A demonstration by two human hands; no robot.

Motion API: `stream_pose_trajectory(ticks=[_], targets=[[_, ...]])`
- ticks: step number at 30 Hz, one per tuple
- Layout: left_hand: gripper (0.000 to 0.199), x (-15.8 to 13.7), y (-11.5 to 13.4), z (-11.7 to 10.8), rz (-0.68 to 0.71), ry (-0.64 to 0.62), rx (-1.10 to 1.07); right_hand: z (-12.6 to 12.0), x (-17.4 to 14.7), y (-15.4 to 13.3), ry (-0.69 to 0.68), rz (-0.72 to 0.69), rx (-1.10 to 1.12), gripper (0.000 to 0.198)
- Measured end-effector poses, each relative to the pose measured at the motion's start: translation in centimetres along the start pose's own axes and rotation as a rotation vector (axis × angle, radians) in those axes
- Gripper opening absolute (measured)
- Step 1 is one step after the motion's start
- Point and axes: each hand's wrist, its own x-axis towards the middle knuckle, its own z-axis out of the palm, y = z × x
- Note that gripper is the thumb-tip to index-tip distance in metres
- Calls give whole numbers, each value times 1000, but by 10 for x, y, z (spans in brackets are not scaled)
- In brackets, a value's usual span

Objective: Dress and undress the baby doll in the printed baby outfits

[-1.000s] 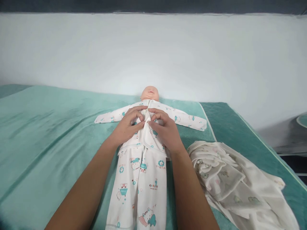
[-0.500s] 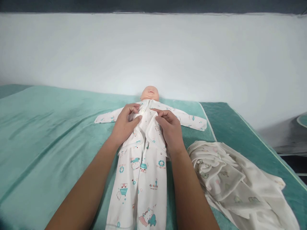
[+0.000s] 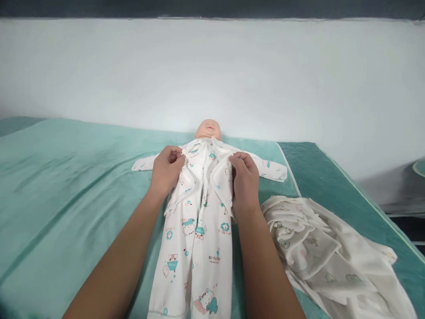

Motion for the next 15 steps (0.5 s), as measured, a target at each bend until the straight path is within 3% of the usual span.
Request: stream_pose_trajectory(ticks=[8,12,15], targets=[[15,3,-5,-3,-40,14,-55,0,1,0,84,-3,31,22],[35,1,1,-4,-11,-66,-66,-1,3,2,120,8,70,25],[37,0,3,-4,8,-107,-36,-3,5,4,121,16,83,27]])
